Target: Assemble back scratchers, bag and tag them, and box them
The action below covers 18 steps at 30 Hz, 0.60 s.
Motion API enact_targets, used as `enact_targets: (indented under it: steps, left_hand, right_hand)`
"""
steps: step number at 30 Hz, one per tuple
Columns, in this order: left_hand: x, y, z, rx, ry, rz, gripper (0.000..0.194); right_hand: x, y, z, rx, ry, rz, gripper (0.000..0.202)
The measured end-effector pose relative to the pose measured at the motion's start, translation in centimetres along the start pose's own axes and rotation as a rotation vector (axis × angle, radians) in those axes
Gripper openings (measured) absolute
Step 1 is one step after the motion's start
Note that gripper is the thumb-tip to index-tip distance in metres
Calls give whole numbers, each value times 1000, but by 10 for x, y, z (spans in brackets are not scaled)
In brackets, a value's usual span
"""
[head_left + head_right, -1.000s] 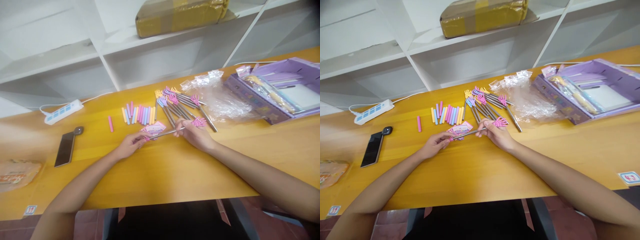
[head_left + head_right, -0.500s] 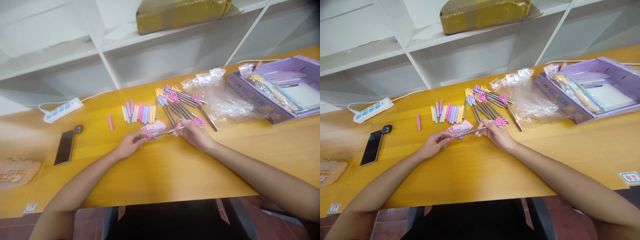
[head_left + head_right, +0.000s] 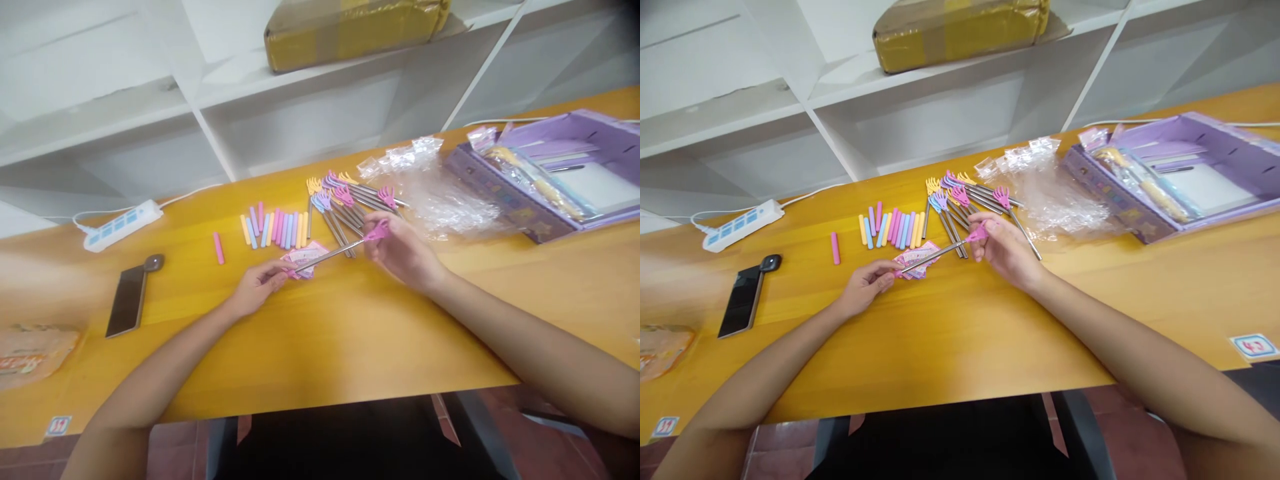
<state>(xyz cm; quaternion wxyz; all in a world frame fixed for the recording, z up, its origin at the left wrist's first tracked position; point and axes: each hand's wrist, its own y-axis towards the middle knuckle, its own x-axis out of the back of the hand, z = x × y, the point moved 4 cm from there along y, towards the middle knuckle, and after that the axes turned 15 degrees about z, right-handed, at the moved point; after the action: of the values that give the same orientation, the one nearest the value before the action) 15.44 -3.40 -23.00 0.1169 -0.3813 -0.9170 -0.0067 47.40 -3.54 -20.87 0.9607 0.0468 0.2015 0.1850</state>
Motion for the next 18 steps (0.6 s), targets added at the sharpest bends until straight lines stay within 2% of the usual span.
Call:
enact_targets:
  steps: [4,7,11,18]
  left_hand:
    - [-2,0,-4,2,68,46,44]
    - [-1,-1,-6,12,126,53,42]
    - [-1,-4,-7,10,188,57,39]
    - [-5,-5,-13,11,268,69,36]
  right_hand:
    - [15,-1,8,9,-320,-27,42]
    - [17,-2,7,-10,-502,-6,50]
    - [9,-4,7,13,-661,39,60]
    - [-14,-11,-4,27,-790,236,57]
